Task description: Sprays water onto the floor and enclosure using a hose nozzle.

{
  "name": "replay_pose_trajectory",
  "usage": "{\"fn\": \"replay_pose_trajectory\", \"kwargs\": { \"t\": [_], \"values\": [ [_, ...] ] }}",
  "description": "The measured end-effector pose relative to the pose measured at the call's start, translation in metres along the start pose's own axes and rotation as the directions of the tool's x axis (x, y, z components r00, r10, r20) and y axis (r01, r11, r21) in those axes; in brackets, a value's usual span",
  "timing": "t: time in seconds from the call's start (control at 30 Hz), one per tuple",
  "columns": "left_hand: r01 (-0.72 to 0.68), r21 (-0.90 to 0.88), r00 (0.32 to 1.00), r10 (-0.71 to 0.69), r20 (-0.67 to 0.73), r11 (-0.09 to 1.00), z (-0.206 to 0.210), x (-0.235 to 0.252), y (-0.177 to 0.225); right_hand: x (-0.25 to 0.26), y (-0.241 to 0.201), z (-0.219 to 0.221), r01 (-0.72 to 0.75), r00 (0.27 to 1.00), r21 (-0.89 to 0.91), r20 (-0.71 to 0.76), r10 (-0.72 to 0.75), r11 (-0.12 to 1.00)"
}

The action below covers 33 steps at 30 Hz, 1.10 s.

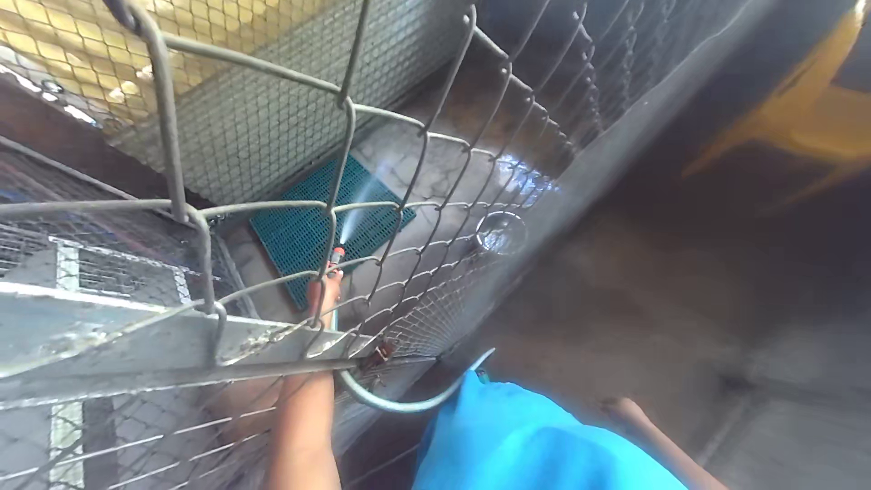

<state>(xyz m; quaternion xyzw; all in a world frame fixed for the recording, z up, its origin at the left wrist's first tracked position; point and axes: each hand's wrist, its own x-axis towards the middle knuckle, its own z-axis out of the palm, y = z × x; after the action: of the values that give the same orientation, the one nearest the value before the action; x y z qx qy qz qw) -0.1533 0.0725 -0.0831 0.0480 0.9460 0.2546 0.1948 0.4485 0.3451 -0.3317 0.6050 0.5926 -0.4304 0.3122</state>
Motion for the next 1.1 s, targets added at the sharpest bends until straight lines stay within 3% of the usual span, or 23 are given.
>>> {"fn": "replay_pose_trajectory", "kwargs": {
  "t": [0.43,0.83,1.1],
  "values": [
    [-0.021,0.104,0.995,0.031,-0.095,0.994,-0.016,-0.002,0.002,-0.013,-0.035,0.004,0.023,0.999,0.045,0.021,-0.024,0.999],
    [-0.09,0.002,0.996,0.09,-0.015,0.996,-0.011,-0.002,0.007,-0.008,-0.018,0.008,-0.021,1.0,0.022,0.022,0.021,1.0],
    [-0.086,-0.073,0.996,0.085,-0.013,0.994,-0.006,-0.007,0.017,-0.018,-0.037,-0.002,-0.007,1.0,0.032,0.023,0.006,0.999]
  ]
}}
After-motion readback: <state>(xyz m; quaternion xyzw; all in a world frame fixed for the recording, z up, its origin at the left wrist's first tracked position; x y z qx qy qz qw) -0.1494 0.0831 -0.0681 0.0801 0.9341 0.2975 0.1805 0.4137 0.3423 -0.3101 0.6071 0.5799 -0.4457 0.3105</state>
